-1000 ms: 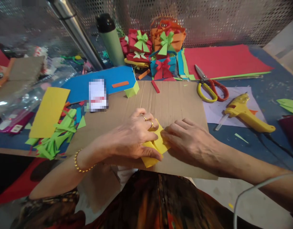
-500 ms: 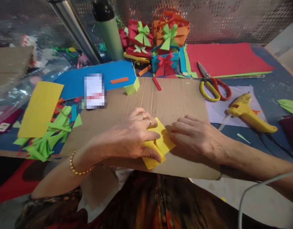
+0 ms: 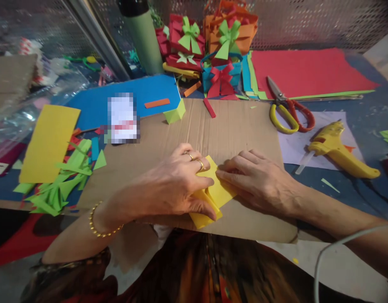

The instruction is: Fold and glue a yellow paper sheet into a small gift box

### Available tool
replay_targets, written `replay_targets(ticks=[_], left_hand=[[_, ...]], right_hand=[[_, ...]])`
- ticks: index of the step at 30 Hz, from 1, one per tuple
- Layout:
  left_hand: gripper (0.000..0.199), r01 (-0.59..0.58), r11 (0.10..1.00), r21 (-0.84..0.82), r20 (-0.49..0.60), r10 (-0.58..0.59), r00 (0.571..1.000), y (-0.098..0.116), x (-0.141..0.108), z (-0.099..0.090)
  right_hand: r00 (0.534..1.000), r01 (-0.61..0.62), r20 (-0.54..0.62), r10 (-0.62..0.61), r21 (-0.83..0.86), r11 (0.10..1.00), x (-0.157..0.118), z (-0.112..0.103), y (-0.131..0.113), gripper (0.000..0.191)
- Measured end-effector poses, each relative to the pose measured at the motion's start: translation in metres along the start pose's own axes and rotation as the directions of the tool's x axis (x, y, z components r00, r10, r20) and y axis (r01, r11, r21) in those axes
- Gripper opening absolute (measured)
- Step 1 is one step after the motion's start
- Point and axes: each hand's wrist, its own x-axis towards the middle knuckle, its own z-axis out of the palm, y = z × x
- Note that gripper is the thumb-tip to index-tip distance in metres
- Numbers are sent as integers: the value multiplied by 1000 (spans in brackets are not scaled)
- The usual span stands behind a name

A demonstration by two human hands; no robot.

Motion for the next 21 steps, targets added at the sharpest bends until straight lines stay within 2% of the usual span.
replay_targets(ticks=[5, 8, 12, 16, 21], left_hand=[[61, 0, 999, 38, -17, 0, 1000, 0, -2, 1], [60, -8, 997, 75, -36, 11, 999, 0, -3, 3], [59, -14, 996, 93, -25, 16, 1000, 0, -3, 4], [56, -16, 993, 113, -23, 18, 1000, 0, -2, 4], [56, -25, 993, 114, -39, 29, 999, 1, -3, 6]], right_hand=[[999, -4, -38, 5, 30, 1000, 3, 2, 1, 24], [999, -31, -2, 32, 137, 990, 8, -3, 6, 30], [974, -225, 39, 225, 311, 923, 23, -7, 18, 31], [940, -337, 49, 336, 269, 902, 39, 4, 22, 26], [941, -332, 20, 336, 227, 916, 48, 22, 17, 21]])
